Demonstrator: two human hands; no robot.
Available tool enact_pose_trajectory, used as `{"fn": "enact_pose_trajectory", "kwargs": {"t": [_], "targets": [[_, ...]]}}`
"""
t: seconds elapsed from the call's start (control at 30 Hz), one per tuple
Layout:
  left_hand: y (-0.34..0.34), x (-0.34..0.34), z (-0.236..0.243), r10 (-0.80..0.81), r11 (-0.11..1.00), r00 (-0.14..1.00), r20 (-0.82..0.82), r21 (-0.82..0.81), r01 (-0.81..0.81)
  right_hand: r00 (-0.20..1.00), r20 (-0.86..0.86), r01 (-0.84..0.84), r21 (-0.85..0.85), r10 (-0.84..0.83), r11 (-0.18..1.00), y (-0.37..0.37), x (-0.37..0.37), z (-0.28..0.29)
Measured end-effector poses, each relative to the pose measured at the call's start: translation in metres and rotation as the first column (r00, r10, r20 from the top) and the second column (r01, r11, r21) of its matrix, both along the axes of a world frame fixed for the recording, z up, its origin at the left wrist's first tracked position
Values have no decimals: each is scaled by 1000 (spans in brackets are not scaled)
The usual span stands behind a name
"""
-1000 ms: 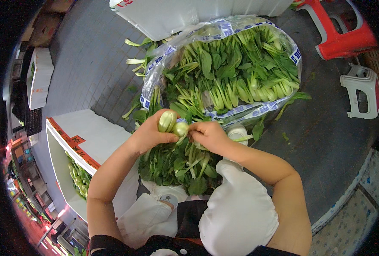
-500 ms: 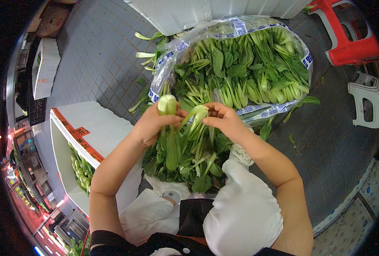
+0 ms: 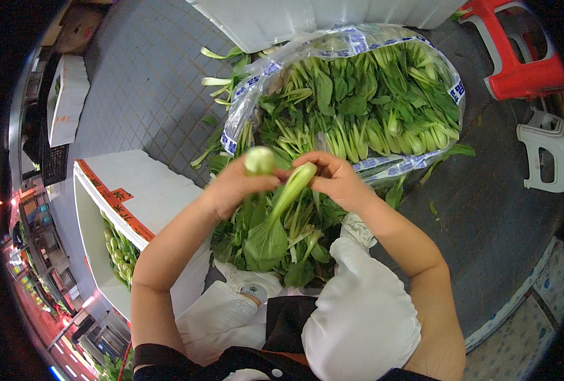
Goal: The person sits on the floor and repeatedly picks up bok choy from a large plastic bag, removes outer leaves by hand, and places the cleaned vegetables into a white styrofoam box. The process continues throughout the clip with discarded leaves accumulating on the floor.
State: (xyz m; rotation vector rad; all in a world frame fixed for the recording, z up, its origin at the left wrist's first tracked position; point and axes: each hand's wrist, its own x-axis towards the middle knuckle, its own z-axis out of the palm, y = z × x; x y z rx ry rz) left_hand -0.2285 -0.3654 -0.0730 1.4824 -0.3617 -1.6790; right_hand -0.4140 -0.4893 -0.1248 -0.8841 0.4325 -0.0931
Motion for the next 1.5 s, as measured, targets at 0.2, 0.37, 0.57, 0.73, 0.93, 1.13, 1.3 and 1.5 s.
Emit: {"fn": "enact_pose_trajectory", "kwargs": {"t": [0.2, 0.37, 0.57, 0.73, 0.93, 1.13, 1.3, 1.5], "targets": [[8, -22, -1, 88, 996, 994, -71, 19, -87, 1000, -11, 8, -447, -14, 894, 3, 9, -3], [6, -16, -4, -5, 998, 967, 254, 56, -9, 998, -64, 17, 264, 0, 964, 5, 0, 2], [22, -24, -18, -202, 979, 949, 242, 35, 200, 973, -195, -150, -147, 120, 978, 31, -4, 1], [20, -20, -6, -589, 807, 761, 272, 164, 567, 909, -180, -407, -578, 375, 708, 31, -19, -5], [6, -4, 20, -867, 484, 489, 92, -73, 872, 813, -35, -364, -810, 581, 460, 23, -15, -20], [1, 0, 32, -696, 705, 716, -62, -247, 664, 946, -261, -296, -936, 189, 190, -43, -4, -66], [5, -19, 21, -514, 854, 840, -173, -198, 482, 824, -510, -394, -829, 246, -397, -79, -8, -94], [18, -31, 5, -373, 927, 915, -155, -103, 361, 608, -730, -408, -625, 313, -665, -99, -6, -83]]}}
